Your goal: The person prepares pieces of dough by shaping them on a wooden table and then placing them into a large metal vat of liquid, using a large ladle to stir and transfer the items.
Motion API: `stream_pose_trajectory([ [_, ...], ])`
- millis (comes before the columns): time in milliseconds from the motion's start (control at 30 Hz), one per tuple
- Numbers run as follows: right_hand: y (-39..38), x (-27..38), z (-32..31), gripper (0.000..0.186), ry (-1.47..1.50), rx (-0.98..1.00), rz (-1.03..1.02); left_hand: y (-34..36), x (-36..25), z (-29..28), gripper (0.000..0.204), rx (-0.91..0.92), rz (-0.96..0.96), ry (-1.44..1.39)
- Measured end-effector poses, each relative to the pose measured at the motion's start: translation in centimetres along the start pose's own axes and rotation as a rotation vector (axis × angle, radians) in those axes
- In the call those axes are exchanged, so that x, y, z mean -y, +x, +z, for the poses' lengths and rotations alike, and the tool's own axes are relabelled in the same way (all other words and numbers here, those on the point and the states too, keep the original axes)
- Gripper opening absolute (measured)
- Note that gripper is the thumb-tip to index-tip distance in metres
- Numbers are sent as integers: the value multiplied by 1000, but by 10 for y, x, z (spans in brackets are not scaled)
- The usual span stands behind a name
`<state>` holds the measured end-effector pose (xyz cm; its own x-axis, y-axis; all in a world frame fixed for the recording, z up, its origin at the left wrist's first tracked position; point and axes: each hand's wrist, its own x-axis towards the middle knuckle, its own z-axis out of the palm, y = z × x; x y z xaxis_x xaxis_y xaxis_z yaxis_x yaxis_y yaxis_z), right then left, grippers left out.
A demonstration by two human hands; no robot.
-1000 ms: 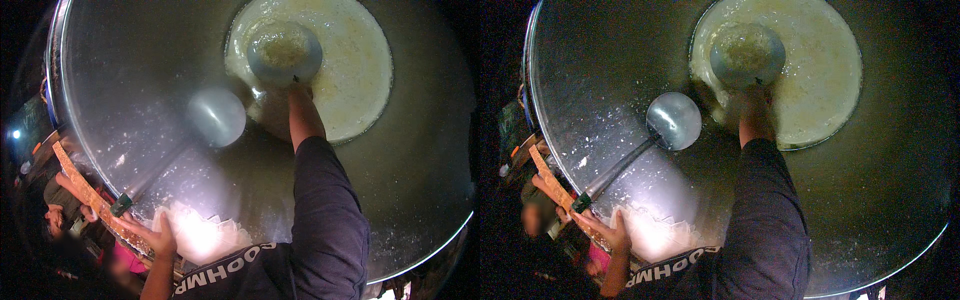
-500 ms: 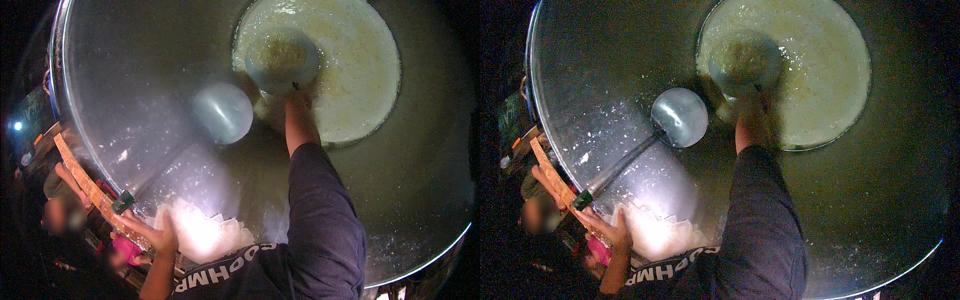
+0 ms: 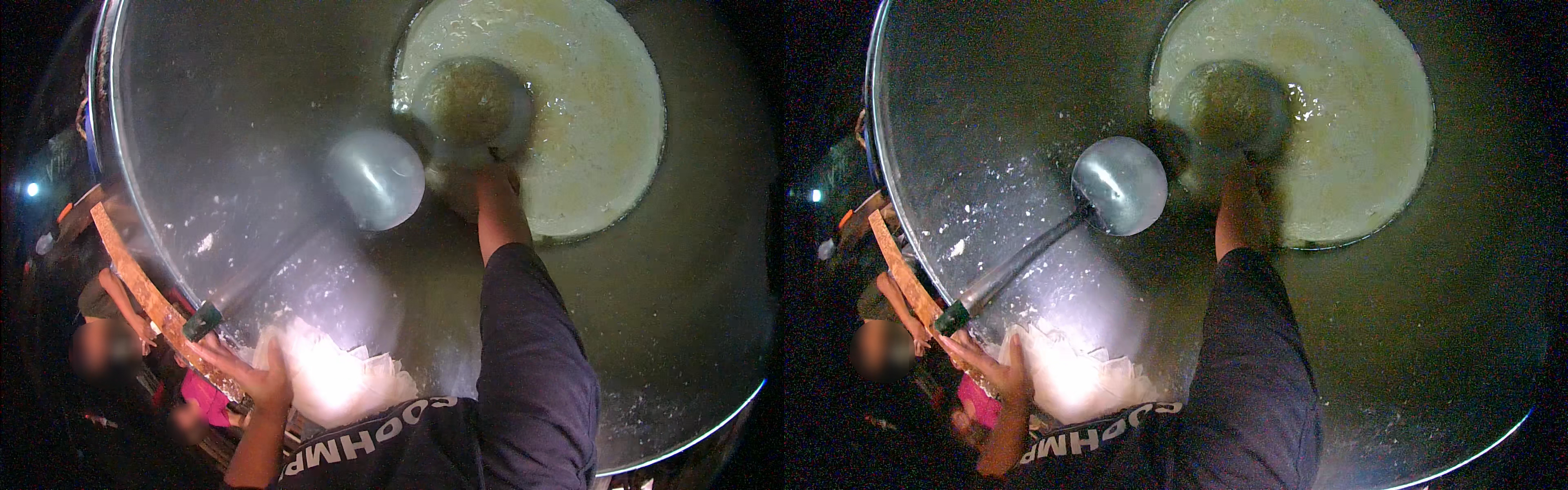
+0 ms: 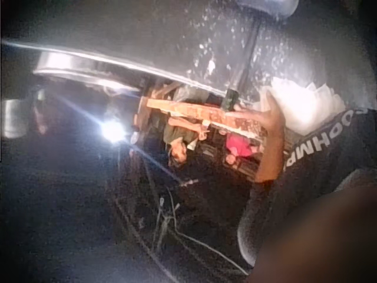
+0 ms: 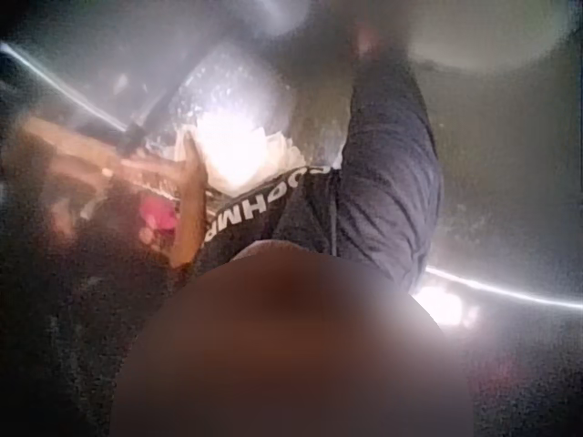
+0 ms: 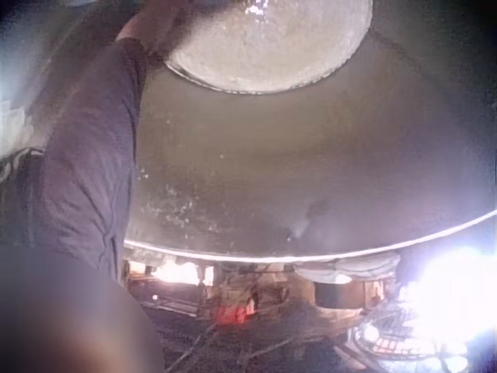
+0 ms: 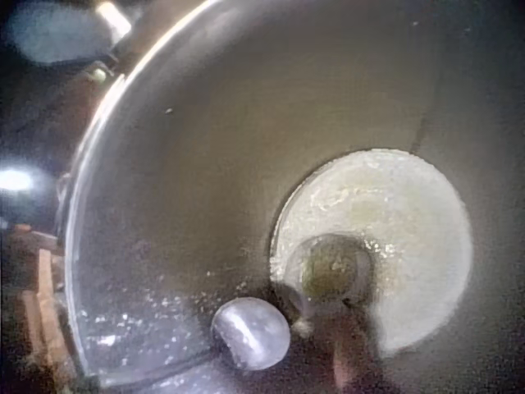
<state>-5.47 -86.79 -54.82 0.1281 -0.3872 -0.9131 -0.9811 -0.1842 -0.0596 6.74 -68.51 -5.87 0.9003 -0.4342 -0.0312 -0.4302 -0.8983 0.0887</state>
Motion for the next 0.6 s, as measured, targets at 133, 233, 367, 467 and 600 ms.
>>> stream_pose_trajectory([
  [133,-1,-7,3,40,-5,-4,1,2,1,4,95,-43,95,19],
  [233,-7,-6,8,41,-10,1,-17,-1,-9,3,96,-52,17,12],
  [367,-11,-17,10,41,5,-9,8,0,-7,-1,98,-6,31,41],
  [467,-14,-26,12,42,4,-9,29,-5,-2,0,97,11,-6,37],
  [600,-17,-38,15,42,-1,-3,38,-3,-5,2,99,27,11,6],
])
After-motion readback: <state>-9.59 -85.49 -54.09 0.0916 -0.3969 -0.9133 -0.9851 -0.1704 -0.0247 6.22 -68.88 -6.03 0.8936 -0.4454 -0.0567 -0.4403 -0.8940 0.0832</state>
